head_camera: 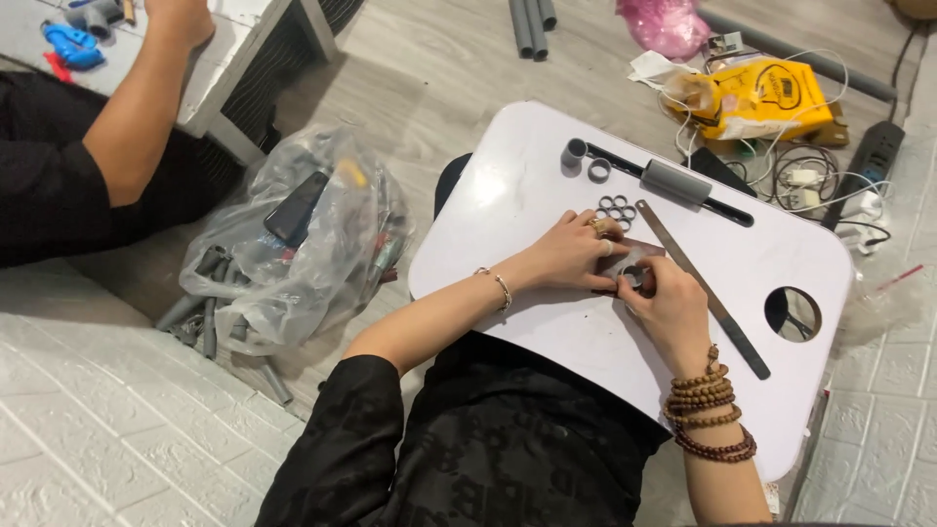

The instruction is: Sanding and filing small circular parts on a portable table in a workshop environment.

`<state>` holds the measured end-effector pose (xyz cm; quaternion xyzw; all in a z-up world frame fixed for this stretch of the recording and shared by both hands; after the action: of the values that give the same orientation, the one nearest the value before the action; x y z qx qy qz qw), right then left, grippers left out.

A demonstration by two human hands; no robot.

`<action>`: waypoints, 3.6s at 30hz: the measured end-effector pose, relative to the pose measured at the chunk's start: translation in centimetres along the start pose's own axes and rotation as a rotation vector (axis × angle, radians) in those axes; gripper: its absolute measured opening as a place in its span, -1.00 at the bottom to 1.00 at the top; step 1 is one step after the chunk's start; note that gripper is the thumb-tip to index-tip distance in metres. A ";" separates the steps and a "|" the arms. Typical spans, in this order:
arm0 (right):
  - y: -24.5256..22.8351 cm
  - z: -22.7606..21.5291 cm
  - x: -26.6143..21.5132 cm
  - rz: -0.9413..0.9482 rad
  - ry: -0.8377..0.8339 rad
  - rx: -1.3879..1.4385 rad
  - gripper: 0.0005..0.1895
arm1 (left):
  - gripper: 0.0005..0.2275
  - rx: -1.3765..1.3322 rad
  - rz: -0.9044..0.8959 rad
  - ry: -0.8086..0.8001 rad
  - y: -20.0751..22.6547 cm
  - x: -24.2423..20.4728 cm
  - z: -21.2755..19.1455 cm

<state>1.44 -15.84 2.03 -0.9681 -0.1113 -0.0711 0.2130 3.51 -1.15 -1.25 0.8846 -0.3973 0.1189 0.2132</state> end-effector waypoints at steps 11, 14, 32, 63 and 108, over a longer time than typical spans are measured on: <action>-0.3 -0.7 0.1 0.068 -0.063 0.146 -0.68 | -0.54 0.003 -0.001 0.035 0.0 -0.1 0.4; -1.0 -1.5 0.3 0.069 -0.095 0.206 -0.69 | -0.54 -0.024 0.001 0.047 -0.1 -0.1 0.2; -1.0 -1.9 0.6 0.051 -0.218 0.185 -0.70 | -0.55 -0.045 0.001 0.060 -0.1 -0.2 0.3; 6.1 -4.9 -2.2 0.343 -0.008 -0.396 -0.65 | -0.78 -0.598 -0.552 0.776 1.8 -12.2 -7.5; -3.9 0.0 -9.5 0.111 -0.100 0.710 -0.81 | -0.57 -1.357 -0.566 1.800 -3.4 -21.3 -9.4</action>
<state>-8.68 -14.17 1.81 -0.8406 -0.0867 0.0313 0.5338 -8.34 19.18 -2.07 0.2415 0.1276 0.4156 0.8676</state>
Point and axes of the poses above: each hand's wrist, its own x-axis towards the middle knuckle, its own z-axis out of the palm, y = z × x, the point moved 4 cm from there along x, towards the middle knuckle, and after that the axes turned 14 degrees about z, right-handed, at the moved point
